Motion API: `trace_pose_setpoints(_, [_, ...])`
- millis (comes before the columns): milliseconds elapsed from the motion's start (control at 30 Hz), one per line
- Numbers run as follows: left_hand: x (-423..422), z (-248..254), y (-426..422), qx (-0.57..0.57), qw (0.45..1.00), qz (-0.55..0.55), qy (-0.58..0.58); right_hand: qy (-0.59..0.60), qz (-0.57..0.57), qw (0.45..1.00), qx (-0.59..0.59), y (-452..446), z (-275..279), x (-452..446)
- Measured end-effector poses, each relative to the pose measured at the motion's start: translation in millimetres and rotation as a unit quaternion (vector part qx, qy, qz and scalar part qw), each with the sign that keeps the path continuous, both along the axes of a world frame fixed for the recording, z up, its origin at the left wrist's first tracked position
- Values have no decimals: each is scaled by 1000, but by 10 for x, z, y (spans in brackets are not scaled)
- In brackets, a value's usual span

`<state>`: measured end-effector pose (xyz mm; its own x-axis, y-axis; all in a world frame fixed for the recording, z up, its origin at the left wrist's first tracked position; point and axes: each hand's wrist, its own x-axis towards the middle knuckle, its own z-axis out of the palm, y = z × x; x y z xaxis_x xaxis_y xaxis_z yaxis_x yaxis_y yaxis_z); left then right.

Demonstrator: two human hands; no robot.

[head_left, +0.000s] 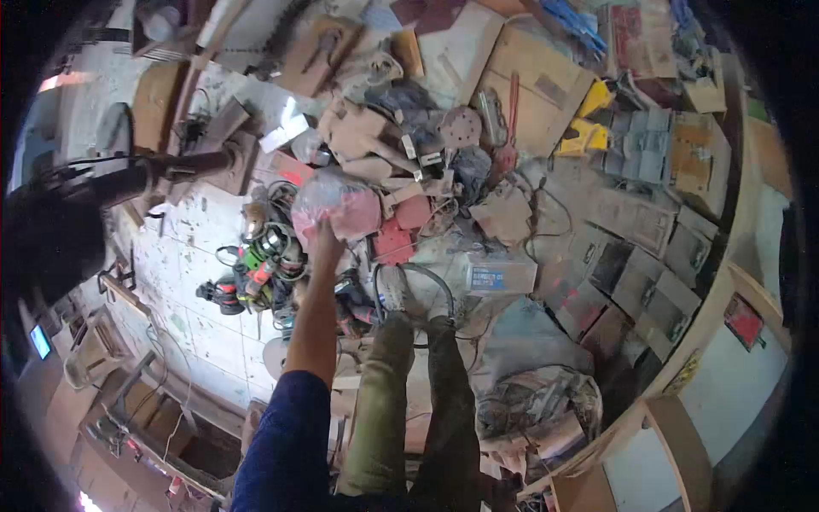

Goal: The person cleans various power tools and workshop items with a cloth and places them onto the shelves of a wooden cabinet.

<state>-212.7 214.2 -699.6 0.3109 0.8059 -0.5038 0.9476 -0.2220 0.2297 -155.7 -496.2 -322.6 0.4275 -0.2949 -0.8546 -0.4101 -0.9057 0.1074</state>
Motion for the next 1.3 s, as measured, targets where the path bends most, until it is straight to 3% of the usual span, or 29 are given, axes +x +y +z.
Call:
trace_pose_setpoints(33, [43, -150, 97, 70, 994, -63, 56, 8, -3, 1000, -13, -12, -20, 20])
trace_pose_setpoints(233, [-219, -709, -169, 207, 952, -115, 193, 22, -17, 999, -40, -51, -162, 149])
trace_pose_setpoints(300, [-122, -523, -136, 141, 959, -101, 224, 20, -11, 999, -32, -51, -197, 245])
trace_pose_setpoints(367, [-243, -461, -39, 165, 936, -205, 234, 16, -10, 1000, -24, -31, -196, 339])
trace_pose_setpoints(433, [-202, -322, 137, 151, 954, -173, 193, 5, -8, 1000, -5, 33, -267, 511])
trace_pose_setpoints(500, [-278, -153, 259, 2, 971, -197, 134, -8, -5, 1000, 21, 102, -335, 687])
trace_pose_setpoints(533, [-421, -259, 264, -2, 989, -146, -3, -14, -3, 999, 34, 136, -356, 743])
trace_pose_setpoints(633, [-297, 82, 253, -48, 984, -165, -51, -33, 19, 996, 78, 366, -395, 881])
trace_pose_setpoints(667, [-224, 329, 245, -38, 984, -167, -53, -41, 44, 994, 94, 449, -392, 897])
trace_pose_setpoints(700, [-161, 636, 212, -74, 990, -100, -66, -52, 92, 988, 116, 536, -401, 897])
trace_pose_setpoints(767, [-79, 1348, 55, -105, 991, -39, -75, -84, 248, 951, 163, 810, -457, 868])
trace_pose_setpoints(800, [-45, 1770, -51, -125, 982, -4, -141, -39, -37, 988, 147, 1623, -371, 957])
trace_pose_setpoints(867, [-146, 2415, -517, -188, 940, 94, -267, -3, -129, 983, 133, 2878, 222, 987])
trace_pose_setpoints(900, [-83, 2651, -671, -223, 903, 152, -335, -83, 53, 943, 318, 2499, -620, 442])
trace_pose_setpoints(967, [219, 3819, -834, -306, 888, 200, -278, -37, -65, 838, 541, 4329, 834, 722])
trace_pose_setpoints(1033, [308, 4152, -1150, -308, 846, 224, -372, -214, -5, 772, 599, 4921, 811, 680])
trace_pose_setpoints(1067, [361, 4393, -1281, -311, 831, 227, -402, -341, 46, 754, 559, 5043, 786, 887])
trace_pose_setpoints(1133, [666, 5520, -1345, -364, 864, 101, -333, -579, 165, 685, 410, 5146, 966, 1519])
trace_pose_setpoints(1167, [786, 5835, -1474, -401, 812, 87, -415, -451, 54, 796, 400, 5044, 1063, 1947])
trace_pose_setpoints(1200, [775, 6001, -1497, -404, 818, 53, -406, -302, -62, 873, 377, 4854, 1162, 2210])
trace_pose_setpoints(1233, [842, 6145, -1464, -404, 823, 11, -400, -320, -77, 864, 382, 4709, 1359, 2355])
trace_pose_setpoints(1300, [1049, 6618, -1348, -378, 820, -50, -426, -285, 143, 888, 332, 4487, 1940, 2597])
